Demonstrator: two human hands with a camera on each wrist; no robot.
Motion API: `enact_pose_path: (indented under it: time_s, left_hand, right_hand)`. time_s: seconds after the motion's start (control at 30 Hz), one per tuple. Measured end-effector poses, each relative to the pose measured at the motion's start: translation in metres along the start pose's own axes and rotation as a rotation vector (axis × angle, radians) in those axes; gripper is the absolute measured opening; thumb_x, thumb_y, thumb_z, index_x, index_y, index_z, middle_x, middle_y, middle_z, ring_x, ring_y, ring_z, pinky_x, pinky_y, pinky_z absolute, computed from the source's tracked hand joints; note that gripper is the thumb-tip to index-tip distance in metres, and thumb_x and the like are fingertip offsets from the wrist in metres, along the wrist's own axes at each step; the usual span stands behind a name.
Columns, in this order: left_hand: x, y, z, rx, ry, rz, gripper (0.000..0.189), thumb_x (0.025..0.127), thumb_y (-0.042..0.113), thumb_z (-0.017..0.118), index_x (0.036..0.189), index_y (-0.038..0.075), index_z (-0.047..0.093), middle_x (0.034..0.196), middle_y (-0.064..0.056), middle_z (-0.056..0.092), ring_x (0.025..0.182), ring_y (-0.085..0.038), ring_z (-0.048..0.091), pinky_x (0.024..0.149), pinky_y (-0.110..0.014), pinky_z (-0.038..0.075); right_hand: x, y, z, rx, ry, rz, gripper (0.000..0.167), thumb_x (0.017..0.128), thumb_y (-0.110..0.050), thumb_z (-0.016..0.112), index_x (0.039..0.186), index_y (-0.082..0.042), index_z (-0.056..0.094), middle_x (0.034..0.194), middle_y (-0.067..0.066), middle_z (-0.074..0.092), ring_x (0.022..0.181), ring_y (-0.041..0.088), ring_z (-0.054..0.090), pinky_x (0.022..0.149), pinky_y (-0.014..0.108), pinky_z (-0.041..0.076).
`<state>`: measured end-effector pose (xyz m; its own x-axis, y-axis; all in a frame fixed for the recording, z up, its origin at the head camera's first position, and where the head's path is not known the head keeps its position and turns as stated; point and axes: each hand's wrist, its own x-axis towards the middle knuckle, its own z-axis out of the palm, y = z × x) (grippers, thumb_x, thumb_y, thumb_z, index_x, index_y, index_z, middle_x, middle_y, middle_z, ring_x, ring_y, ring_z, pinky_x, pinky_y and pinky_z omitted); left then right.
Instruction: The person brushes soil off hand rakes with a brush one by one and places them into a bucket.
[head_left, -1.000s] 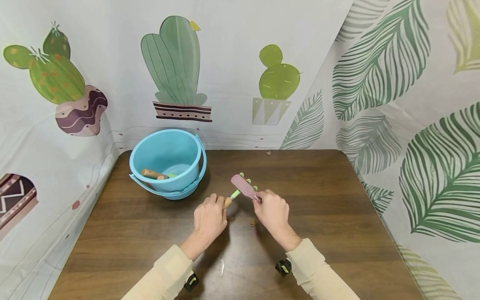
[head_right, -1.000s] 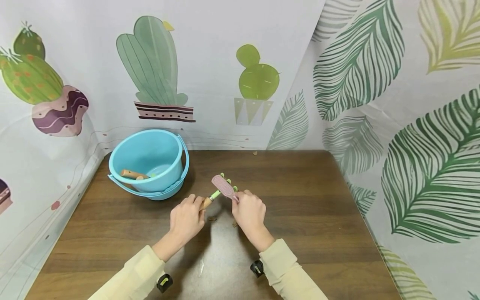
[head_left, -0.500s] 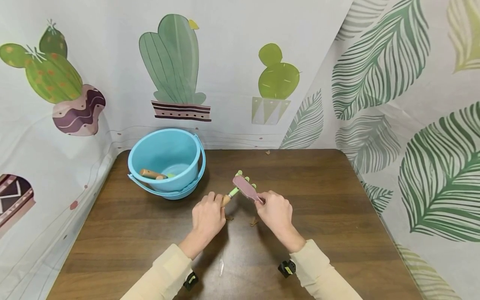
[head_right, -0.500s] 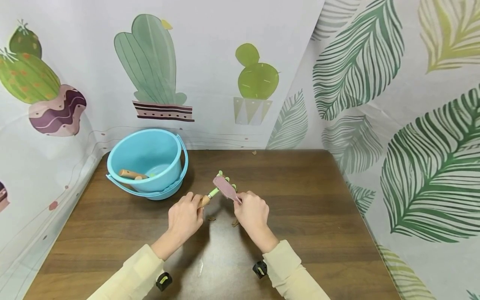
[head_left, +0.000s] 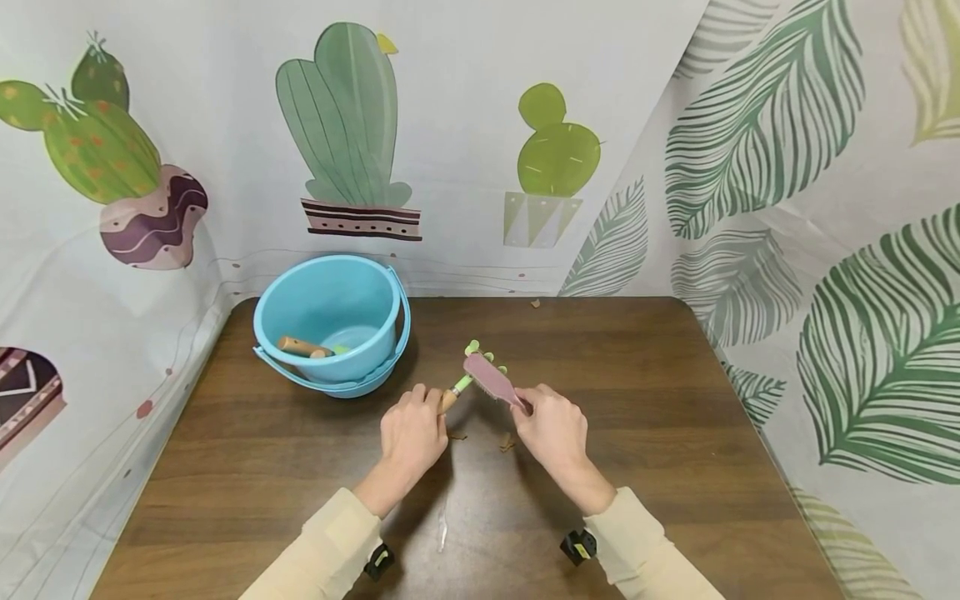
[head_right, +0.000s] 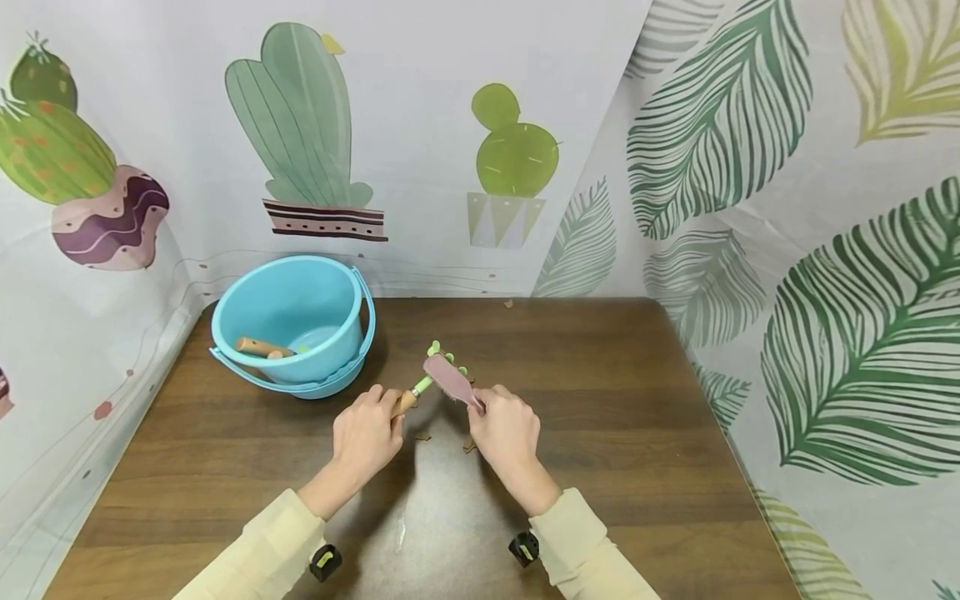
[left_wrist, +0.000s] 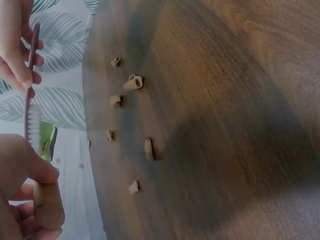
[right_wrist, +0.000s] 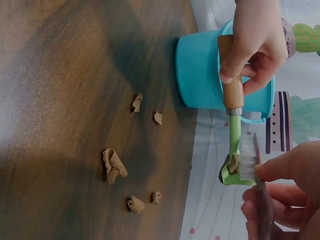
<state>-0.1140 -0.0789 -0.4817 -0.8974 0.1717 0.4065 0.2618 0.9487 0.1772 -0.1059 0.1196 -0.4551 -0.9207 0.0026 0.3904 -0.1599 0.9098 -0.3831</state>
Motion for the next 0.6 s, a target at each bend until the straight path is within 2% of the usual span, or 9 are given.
enact_pose_path:
  time_s: [0.23, 0.6]
  left_hand:
    - [-0.002, 0.006, -0.001, 0.007, -0.001, 0.037, 0.024, 0.065, 0.018, 0.075, 0.085, 0.011, 0.064, 0.068, -0.001, 0.048, 0.061, -0.021, 0.054, 0.044, -0.031, 0.040]
    - [-0.002, 0.009, -0.003, 0.017, 0.051, 0.070, 0.023, 0.063, 0.016, 0.075, 0.080, 0.011, 0.062, 0.067, -0.002, 0.047, 0.059, -0.022, 0.052, 0.043, -0.031, 0.039]
  right_hand:
    - [0.006, -0.003, 0.008, -0.030, 0.105, -0.078, 0.018, 0.071, -0.018, 0.074, 0.090, -0.016, 0.074, 0.078, -0.002, 0.067, 0.059, 0.021, 0.062, 0.044, 0.040, 0.045]
    - [0.008, -0.005, 0.017, -0.107, 0.120, -0.102, 0.014, 0.069, -0.014, 0.075, 0.083, -0.013, 0.073, 0.073, 0.001, 0.065, 0.057, 0.023, 0.060, 0.042, 0.039, 0.045]
